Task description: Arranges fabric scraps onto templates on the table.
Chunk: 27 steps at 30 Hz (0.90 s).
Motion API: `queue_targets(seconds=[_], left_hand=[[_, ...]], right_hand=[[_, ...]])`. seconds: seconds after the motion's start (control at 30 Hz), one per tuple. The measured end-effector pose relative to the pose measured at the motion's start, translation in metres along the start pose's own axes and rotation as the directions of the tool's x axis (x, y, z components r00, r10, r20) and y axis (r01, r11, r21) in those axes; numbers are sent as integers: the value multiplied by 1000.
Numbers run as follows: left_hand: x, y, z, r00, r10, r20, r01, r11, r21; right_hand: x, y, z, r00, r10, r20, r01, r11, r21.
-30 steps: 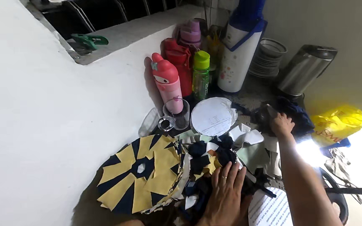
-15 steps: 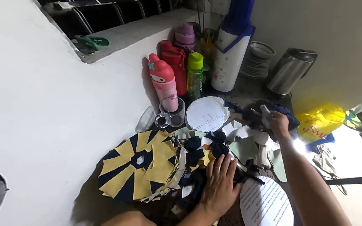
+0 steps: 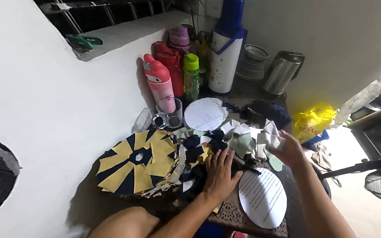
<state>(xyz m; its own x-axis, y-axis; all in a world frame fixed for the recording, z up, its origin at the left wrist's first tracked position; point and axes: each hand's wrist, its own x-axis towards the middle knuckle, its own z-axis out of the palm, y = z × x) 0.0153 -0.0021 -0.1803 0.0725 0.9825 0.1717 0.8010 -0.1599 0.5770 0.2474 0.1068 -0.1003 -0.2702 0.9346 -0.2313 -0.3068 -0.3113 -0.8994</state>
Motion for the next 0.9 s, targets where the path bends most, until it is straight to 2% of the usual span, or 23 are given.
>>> queue_targets(seconds=[0.13, 0.23, 0.3, 0.4, 0.5, 0.8, 0.9], left_hand=[[5, 7, -6, 984, 44, -172, -60, 994, -87], [11, 13, -15, 974, 66, -217, -115, 969, -218], [16, 18, -24, 985, 16, -170, -79, 926, -369], [25, 20, -34, 996, -80, -28, 49, 810, -585], [32, 16, -35, 988, -134, 82, 154, 712, -685], [39, 9, -38, 965, -240, 109, 262, 852, -452], [38, 11, -41, 952, -277, 129, 305, 882, -358]], right_hand=[[-7, 19, 4, 998, 23, 64, -24, 1000, 14], [-7, 27, 11, 998, 20, 60, -19, 1000, -19], [-8, 30, 19, 997, 25, 73, -22, 999, -48], [-8, 33, 33, 990, 37, 134, -25, 996, -90], [-5, 36, 47, 983, 47, 179, -27, 993, -115], [5, 54, 58, 984, 33, 175, -6, 988, -155], [8, 57, 60, 997, 1, 81, 11, 990, -143]])
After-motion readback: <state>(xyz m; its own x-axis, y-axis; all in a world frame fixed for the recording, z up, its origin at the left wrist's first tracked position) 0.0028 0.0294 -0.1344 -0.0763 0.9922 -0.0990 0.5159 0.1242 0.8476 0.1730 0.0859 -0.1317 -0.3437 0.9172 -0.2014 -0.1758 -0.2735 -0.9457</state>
